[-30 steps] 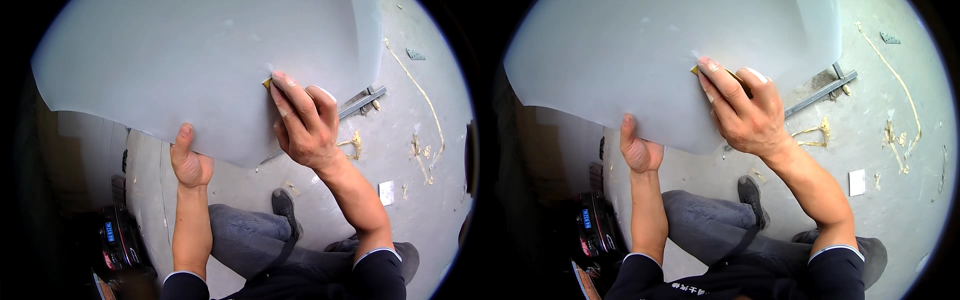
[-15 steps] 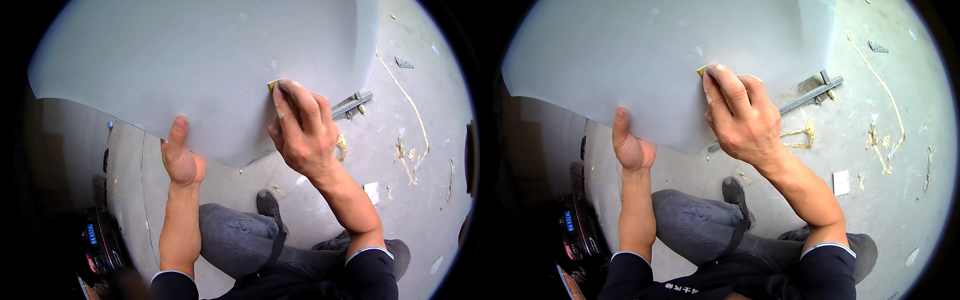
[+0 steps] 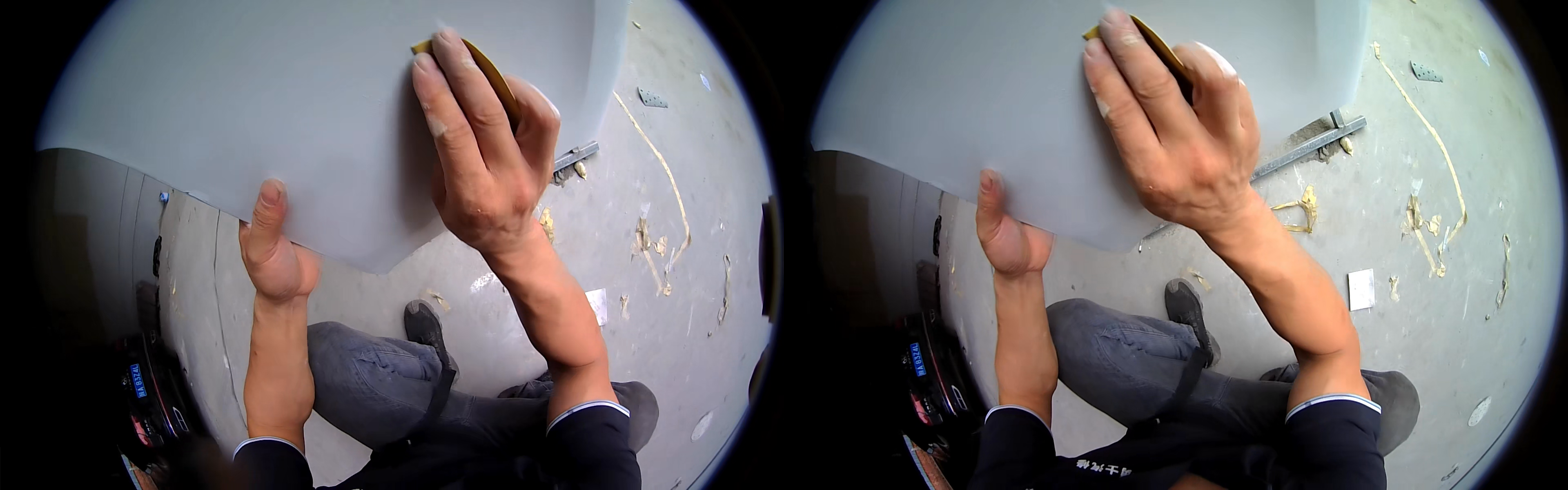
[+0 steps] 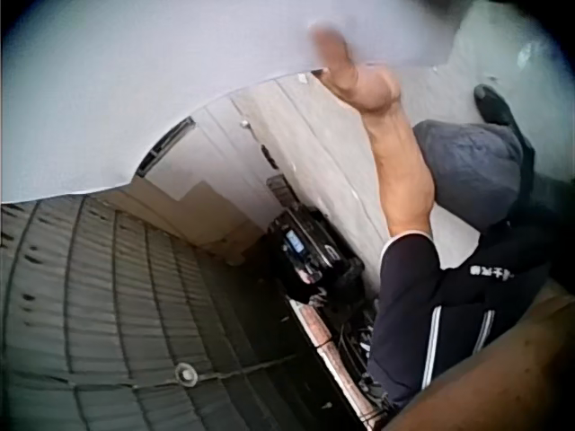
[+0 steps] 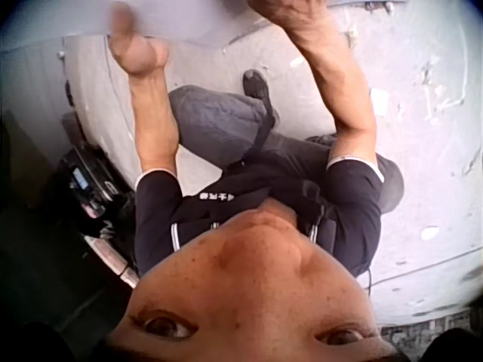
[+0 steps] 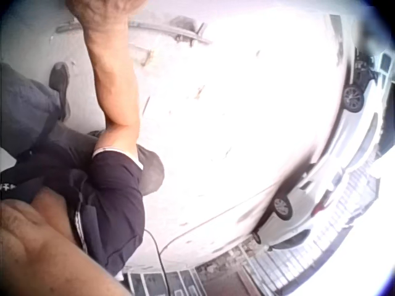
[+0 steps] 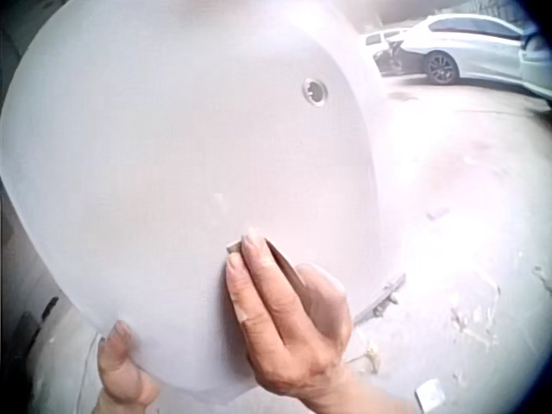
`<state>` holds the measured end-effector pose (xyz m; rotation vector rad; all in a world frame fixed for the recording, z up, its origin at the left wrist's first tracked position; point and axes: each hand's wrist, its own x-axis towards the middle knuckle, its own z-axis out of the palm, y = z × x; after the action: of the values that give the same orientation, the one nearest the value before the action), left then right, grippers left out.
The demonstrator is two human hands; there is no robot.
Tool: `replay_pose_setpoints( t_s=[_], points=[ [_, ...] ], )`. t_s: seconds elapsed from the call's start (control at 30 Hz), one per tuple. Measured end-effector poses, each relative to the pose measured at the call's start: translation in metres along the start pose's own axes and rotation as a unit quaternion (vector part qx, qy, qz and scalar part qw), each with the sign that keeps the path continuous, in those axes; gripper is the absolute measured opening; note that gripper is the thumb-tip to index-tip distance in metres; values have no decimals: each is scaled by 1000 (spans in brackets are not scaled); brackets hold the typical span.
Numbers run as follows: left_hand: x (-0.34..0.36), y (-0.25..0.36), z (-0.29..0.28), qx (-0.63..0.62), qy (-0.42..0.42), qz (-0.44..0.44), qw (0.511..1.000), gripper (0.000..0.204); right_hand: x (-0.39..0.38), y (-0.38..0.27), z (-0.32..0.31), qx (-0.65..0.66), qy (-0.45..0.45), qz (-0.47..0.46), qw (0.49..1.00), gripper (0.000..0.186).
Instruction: The person sands a large gray car part with a yellow sanding block, moving in circular and back-and-forth motions across the surface. The person occasionally pauses to wipe the surface with their hand and continues sanding different areas of the part.
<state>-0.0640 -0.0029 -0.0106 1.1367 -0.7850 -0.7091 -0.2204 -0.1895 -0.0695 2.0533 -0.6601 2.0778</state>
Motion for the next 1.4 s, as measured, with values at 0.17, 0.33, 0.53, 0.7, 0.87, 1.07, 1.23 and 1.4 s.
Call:
replay_pose_setpoints(
  t_s=[0.17,0.33,0.53,0.7,0.87,1.07,1.23,1.4],
  points=[
    [0,-4,4,54,76,42,995,72,-39,-4,-12,59,-64,10,996,36],
    [0,-2,2,21,14,7,1000,76,-1,-6,-12,84,-51,41,994,35],
    [2,-8,4,37,40,21,998,76,-16,-7,-16,98,-75,63,990,35],
    [4,-3,-5,33,36,23,999,78,-14,-10,-11,110,-72,64,989,37],
    [9,-9,0,19,15,2,1000,77,-6,3,1,64,-30,17,997,34],
    [7,-5,1,31,22,27,999,76,-21,-6,-11,100,-66,54,991,40],
    [10,-8,-3,24,1,-4,1000,77,12,0,-5,101,-46,41,993,39],
    [6,-8,-4,40,30,19,999,74,-26,1,-3,89,-45,29,995,38]
  ],
)
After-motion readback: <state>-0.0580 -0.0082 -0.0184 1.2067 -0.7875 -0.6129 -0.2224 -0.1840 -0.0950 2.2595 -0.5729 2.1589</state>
